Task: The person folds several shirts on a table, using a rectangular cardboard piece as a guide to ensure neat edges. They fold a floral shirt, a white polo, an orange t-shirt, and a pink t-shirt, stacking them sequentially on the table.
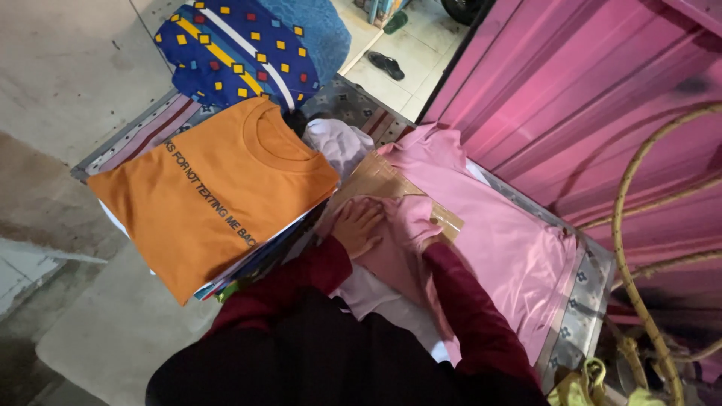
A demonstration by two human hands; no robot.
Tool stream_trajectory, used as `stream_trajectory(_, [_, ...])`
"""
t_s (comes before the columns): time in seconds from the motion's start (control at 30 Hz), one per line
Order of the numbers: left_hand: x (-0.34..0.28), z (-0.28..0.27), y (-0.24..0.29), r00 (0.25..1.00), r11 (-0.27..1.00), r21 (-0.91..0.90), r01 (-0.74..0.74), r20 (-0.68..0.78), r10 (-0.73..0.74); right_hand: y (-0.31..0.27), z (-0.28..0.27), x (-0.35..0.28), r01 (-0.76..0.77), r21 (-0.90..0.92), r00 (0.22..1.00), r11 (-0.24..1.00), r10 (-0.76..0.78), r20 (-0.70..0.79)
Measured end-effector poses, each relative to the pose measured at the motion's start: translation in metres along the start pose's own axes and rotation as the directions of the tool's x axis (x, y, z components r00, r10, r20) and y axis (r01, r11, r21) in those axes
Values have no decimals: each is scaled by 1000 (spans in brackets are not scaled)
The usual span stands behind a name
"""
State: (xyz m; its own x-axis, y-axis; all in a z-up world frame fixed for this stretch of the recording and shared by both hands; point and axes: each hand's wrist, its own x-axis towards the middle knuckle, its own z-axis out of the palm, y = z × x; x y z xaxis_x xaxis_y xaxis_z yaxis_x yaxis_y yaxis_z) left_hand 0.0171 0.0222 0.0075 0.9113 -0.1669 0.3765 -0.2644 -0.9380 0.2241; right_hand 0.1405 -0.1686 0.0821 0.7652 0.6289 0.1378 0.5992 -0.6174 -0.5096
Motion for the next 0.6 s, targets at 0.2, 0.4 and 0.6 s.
stream_trajectory(0.2, [-1,-8,-1,1000,999,36,-24,14,24,49,35,-120,64,95,981,993,-45,-190])
stream_trajectory(0.4, [2,-12,1,998,998,56,-11,64,7,-12,-16,-289,-115,-225,936,968,30,-350])
stream_trajectory(0.6, [0,-13,3,999,999,46,-20,-28,21,27,-20,-394,-574,-315,813,756,480,-330])
